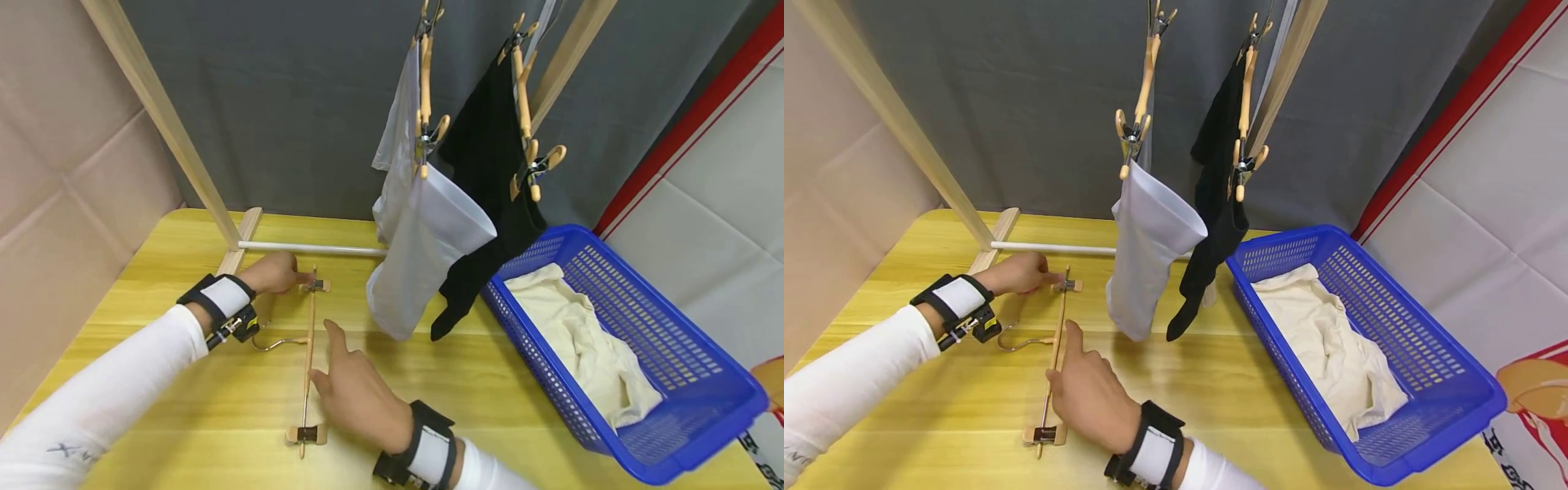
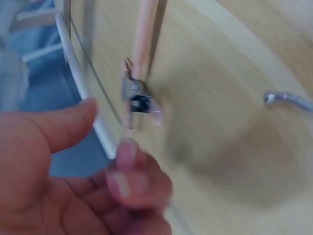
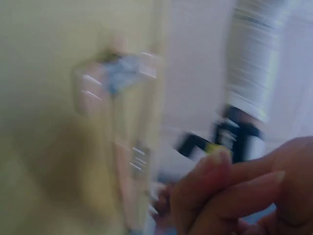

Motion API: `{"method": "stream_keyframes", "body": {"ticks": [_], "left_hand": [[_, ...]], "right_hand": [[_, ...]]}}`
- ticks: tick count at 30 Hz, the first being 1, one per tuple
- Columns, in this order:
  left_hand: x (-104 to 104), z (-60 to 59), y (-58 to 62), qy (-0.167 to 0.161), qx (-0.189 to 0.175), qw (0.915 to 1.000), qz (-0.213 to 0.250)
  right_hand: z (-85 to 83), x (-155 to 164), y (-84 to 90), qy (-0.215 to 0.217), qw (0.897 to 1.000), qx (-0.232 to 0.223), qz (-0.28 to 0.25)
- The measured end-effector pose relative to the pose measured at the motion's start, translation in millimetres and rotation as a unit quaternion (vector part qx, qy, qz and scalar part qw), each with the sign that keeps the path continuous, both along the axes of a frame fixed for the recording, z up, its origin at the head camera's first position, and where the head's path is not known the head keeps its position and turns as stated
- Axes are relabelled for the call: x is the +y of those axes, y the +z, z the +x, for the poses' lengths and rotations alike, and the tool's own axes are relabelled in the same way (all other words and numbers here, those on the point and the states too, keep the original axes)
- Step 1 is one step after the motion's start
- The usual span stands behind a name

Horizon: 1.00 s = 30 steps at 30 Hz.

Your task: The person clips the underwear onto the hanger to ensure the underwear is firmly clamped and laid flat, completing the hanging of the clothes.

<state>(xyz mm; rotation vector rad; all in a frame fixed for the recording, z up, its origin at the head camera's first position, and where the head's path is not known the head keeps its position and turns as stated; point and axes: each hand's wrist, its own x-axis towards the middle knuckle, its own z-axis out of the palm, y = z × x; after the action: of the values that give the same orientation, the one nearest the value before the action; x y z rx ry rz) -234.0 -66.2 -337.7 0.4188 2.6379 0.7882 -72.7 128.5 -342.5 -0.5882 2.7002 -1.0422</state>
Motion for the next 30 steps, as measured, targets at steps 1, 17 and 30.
{"method": "stream_keyframes", "body": {"ticks": [1,17,30], "left_hand": [[2,3.2,4.2,-0.001,0.017,0.9997,-0.017],[90,93.3,10.1,-0.164,0.077,0.9807,0.072],[138,142.9,3.9,-0.233,0.025,0.9615,0.144]], "right_hand": [[2.1,8,8.6,0.003,1.000,0.011,0.000],[25.0,119,76.0,-0.052,0.991,0.109,0.064],[49.2,201,89.8,-0.145,0.960,0.162,0.176]]}}
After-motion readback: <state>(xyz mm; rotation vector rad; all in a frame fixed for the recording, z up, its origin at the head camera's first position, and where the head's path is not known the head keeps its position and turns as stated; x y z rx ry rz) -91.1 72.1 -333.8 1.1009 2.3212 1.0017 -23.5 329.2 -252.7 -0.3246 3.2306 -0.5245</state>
